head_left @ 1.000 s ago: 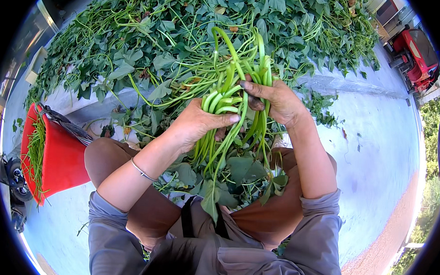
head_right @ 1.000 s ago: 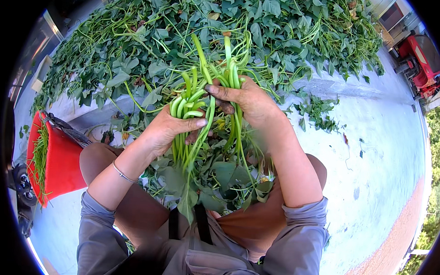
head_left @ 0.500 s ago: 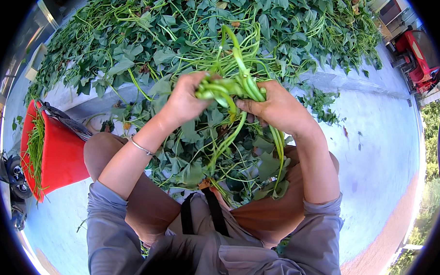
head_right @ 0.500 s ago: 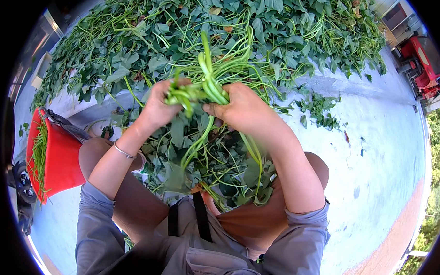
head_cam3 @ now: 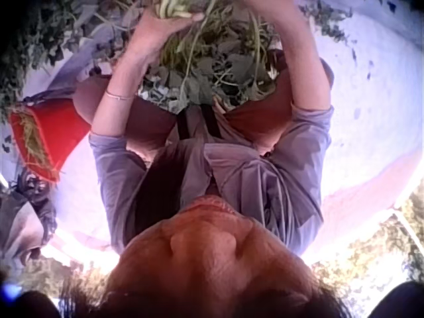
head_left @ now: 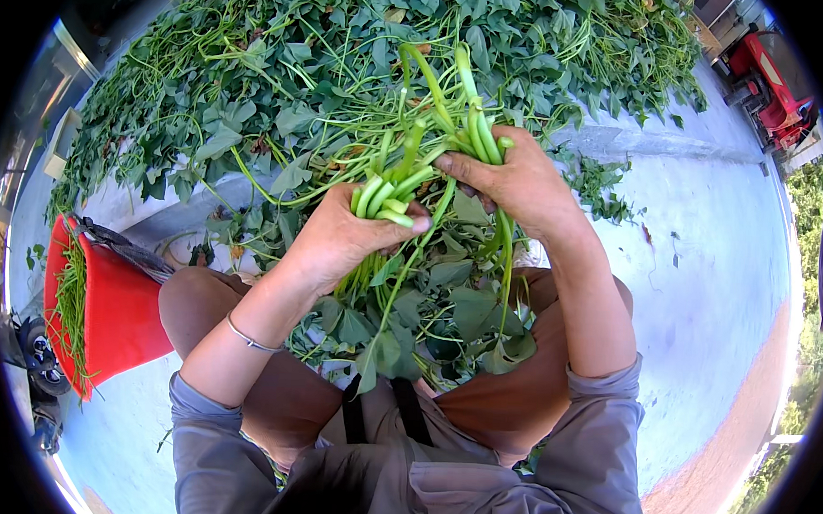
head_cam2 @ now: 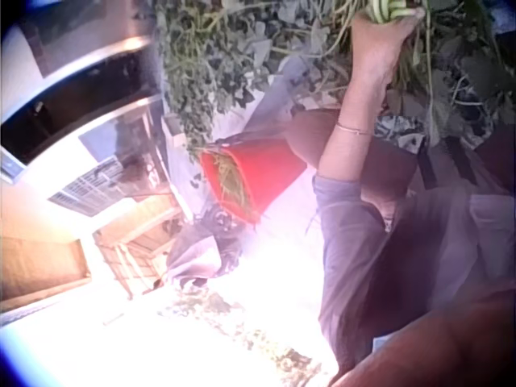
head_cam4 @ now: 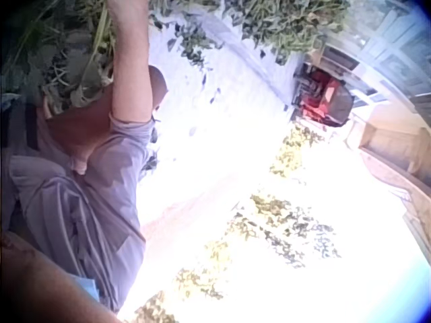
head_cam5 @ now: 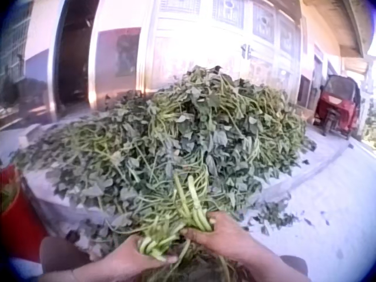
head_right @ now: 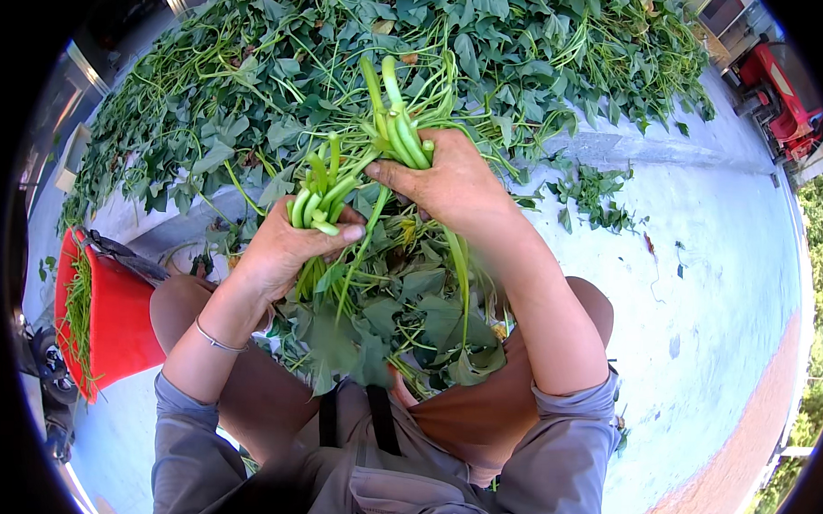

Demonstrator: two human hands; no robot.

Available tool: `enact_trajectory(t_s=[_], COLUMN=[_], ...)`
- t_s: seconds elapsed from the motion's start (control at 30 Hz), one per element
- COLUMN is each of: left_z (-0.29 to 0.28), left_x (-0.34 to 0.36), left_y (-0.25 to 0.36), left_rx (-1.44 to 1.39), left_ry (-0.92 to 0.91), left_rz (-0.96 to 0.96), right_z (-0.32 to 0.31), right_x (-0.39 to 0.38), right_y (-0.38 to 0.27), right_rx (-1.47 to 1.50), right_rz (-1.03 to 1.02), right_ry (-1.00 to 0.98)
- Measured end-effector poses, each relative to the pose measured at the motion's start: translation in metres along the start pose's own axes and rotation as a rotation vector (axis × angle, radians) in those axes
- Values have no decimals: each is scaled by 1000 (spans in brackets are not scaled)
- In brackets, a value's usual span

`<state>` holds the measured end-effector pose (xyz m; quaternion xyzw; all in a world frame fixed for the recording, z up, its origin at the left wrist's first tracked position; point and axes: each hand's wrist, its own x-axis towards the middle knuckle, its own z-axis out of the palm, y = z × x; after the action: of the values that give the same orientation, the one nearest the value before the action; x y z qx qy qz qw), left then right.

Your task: The person sorts through a pile of green vegetable vines by hand, bundling stems together and placing them into a red bucket.

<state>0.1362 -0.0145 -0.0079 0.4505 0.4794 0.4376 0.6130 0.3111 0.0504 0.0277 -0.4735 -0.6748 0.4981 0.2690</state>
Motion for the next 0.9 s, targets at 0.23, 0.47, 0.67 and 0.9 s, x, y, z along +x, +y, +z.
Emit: enact_trajectory(t_s=[0.23,0.47,0.67,0.9], left_z=[3,-47,-109,-94], left_x=[0,20,12,2], left_y=[-18,-22,-14,-3], left_rx=[153,-410,-554,-362], left_ry=[194,551,415,296], left_rz=[221,98,133,7], right_z=[15,-19,-229,-214], right_x=[2,-42,-194,-310], right_y=[4,-35,-44,-31], right_rx=[-178,101,280,-9], right_rz=[-161,-150,-521,-137], right_ry=[181,522,893,602])
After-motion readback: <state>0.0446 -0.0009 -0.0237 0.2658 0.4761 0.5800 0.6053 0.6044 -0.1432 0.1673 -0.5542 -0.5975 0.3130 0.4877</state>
